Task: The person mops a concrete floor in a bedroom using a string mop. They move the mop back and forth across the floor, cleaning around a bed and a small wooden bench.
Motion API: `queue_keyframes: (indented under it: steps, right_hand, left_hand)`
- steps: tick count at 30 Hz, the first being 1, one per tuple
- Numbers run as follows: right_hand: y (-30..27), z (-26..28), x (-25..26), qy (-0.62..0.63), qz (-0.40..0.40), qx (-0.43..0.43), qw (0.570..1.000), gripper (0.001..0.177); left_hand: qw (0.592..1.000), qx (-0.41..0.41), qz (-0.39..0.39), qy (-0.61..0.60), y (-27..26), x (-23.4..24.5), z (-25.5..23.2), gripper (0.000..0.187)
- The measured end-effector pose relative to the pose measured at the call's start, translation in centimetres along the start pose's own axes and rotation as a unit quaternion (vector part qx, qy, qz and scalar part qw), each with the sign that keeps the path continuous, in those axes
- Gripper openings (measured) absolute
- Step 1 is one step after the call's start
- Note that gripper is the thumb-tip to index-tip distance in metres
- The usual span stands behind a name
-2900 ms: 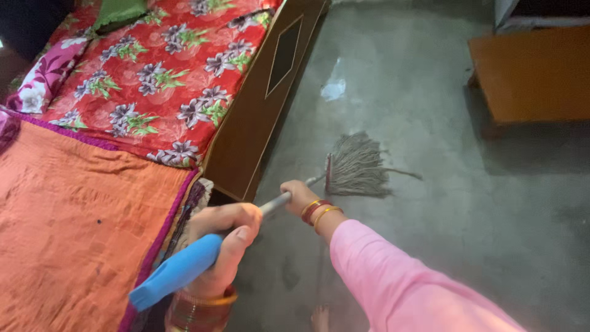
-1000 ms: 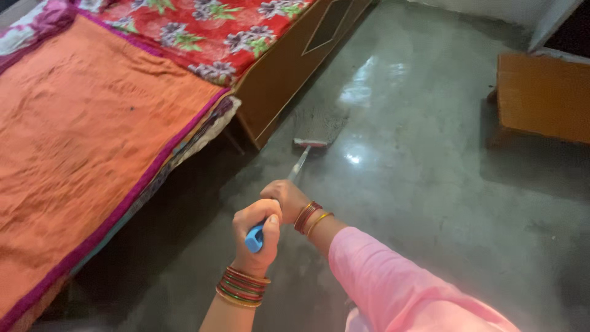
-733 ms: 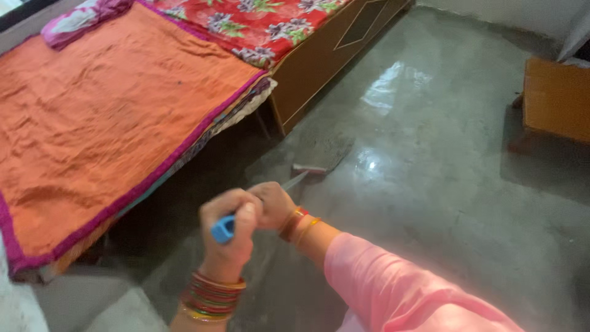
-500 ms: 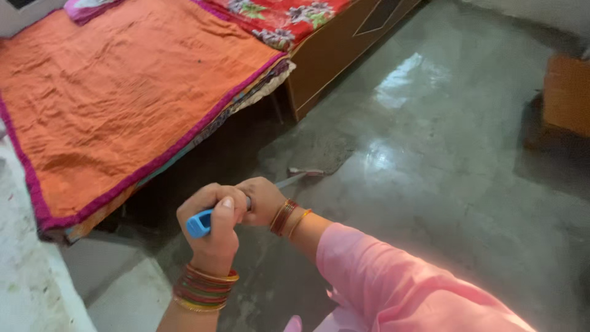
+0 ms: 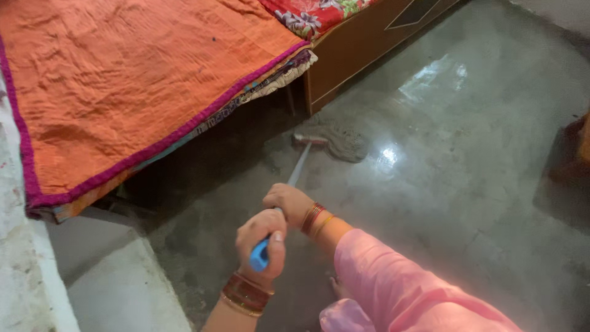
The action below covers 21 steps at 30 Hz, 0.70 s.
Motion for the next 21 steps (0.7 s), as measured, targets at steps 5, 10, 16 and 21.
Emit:
queue_keyframes:
  steps: [5, 10, 16, 21]
  right_hand:
    - [-1.5, -7.6, 3.4, -0.013, 0.050, 0.021, 0.998, 0.023]
    - [-1.7, -9.1, 3.2, -0.007, 0.040, -0.007, 0.999, 0.028]
    - [-2.7, -5.9, 3.6, 0.016, -0.006, 0.014, 1.000, 0.030]
    - [-5.3, -0.1, 1.6, 0.040, -0.002, 0.015, 0.999, 0.027]
  left_hand:
    - [0.998, 0.026, 0.051, 0.015, 2.0, -5.0, 6.7, 0.003]
    - [0.999, 0.044, -0.005, 0.027, 1.8, -5.0, 7.7, 0.003]
    - [0.995, 0.088, -0.024, 0.051, 1.4, -6.2, 3.6, 0.003]
    - [0.991, 0.090, -0.054, 0.077, -2.3, -6.0, -3.3, 0.007]
Point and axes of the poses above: each hand's wrist, its own y-axis towards the middle knuckle, its own x-axis out of the back of the hand, z = x × y, the point moved 3 cm from there along y, towards the middle knuckle, and after that the axes turned 7 degrees about -y, right-handed, at the moved point
